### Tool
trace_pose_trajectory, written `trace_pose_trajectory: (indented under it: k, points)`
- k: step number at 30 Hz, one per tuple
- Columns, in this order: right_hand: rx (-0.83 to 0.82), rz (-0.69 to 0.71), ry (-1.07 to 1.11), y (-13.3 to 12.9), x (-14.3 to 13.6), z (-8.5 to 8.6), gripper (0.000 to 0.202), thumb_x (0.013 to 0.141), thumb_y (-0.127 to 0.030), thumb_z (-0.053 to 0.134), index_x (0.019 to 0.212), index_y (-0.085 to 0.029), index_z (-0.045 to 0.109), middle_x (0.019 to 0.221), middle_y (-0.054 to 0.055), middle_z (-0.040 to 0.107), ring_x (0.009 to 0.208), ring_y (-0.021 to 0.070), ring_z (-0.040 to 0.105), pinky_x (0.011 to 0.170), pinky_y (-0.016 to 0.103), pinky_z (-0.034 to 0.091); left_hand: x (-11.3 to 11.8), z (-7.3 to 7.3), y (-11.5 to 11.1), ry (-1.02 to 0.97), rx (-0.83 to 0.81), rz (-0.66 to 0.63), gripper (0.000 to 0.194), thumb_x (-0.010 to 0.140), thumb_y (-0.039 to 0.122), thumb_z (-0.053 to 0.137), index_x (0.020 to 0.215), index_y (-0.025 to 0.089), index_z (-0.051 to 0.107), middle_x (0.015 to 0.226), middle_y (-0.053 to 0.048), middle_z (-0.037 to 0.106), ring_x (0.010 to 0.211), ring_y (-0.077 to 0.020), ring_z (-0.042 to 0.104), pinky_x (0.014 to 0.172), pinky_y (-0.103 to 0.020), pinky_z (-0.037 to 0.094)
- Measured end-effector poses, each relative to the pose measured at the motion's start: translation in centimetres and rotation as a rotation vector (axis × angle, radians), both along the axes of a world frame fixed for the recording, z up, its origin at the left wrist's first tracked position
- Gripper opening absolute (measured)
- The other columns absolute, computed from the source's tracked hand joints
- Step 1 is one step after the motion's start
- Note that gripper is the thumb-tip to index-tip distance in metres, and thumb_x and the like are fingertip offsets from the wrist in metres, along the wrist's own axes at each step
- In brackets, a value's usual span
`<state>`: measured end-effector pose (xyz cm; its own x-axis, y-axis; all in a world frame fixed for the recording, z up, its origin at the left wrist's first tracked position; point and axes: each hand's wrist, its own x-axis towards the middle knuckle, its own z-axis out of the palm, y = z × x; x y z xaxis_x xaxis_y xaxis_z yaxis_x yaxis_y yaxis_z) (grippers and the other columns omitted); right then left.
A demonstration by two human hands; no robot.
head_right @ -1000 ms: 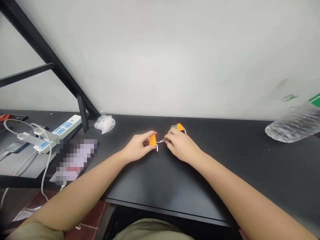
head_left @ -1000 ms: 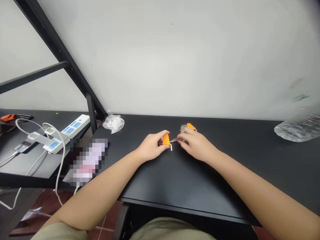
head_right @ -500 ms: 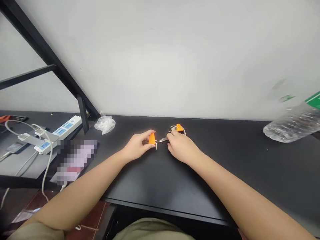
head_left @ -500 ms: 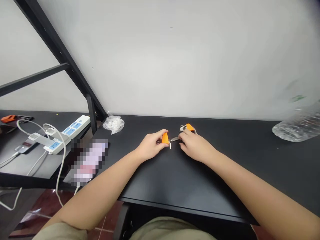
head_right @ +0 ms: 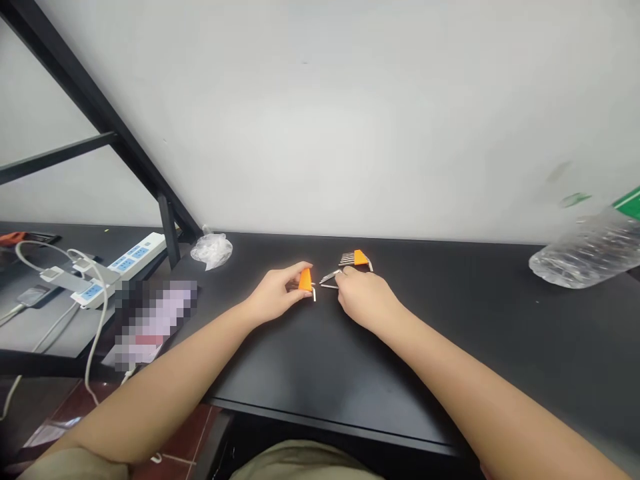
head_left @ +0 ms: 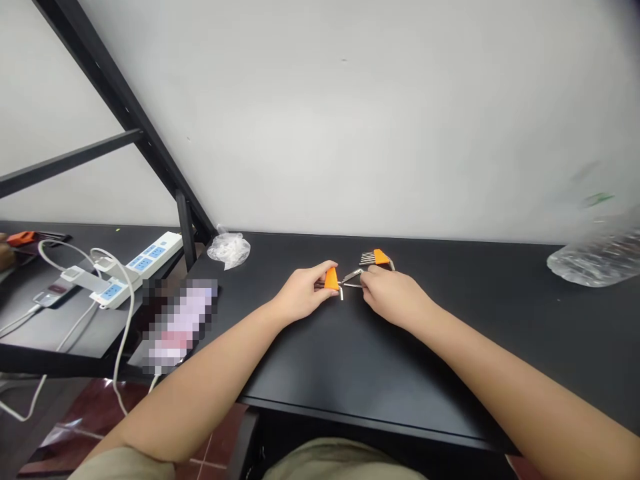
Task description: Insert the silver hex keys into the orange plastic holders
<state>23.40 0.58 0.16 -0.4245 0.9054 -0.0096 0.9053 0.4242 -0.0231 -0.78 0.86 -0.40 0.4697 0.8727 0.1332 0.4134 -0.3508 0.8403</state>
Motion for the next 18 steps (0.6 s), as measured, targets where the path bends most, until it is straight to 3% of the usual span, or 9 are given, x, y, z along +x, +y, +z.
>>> trace_pose_trajectory:
  k: [4,8,12,18]
  points:
    - [-0.085,-0.023,0.139,0.0,0.5,0.4,0.01,0.084,-0.015,0.059,0.076,-0.02,0.056,0.084,0.005,0.065,0.064,0.0164,0.058,0.055,0.028,0.037,0.0,-0.1,0.0,-0.005,0.0,-0.001,0.05,0.087,0.03,0.07,0.134,0.025,0.057,0.099,0.0,0.072,0.089,-0.0163,0.069,0.091,-0.031,0.056]
    - [-0.082,0.112,0.446,0.3,0.7,0.9,0.012,0.087,-0.012,0.053,0.081,-0.022,0.054,0.075,0.0,0.062,0.065,0.0157,0.055,0.06,0.027,0.041,0.1,-0.1,0.0,-0.004,-0.002,0.008,0.049,0.086,0.028,0.071,0.133,0.024,0.058,0.097,0.0,0.072,0.089,-0.0166,0.07,0.091,-0.032,0.056]
    - [-0.031,0.183,0.571,0.4,0.8,1.2,0.013,0.096,-0.018,0.05,0.09,-0.023,0.06,0.085,0.003,0.067,0.073,0.0178,0.059,0.068,0.03,0.046,0.0,0.0,0.0,-0.011,-0.001,-0.003,0.048,0.086,0.028,0.071,0.133,0.025,0.058,0.096,0.001,0.072,0.088,-0.0158,0.069,0.089,-0.031,0.055]
    - [0.071,0.234,0.506,0.0,0.7,0.9,0.022,0.101,-0.02,0.044,0.102,-0.022,0.066,0.102,0.009,0.067,0.089,0.0217,0.063,0.078,0.035,0.05,0.2,0.2,-0.3,-0.008,-0.001,-0.038,0.046,0.088,0.029,0.07,0.132,0.024,0.058,0.099,-0.001,0.071,0.089,-0.0162,0.069,0.09,-0.031,0.055]
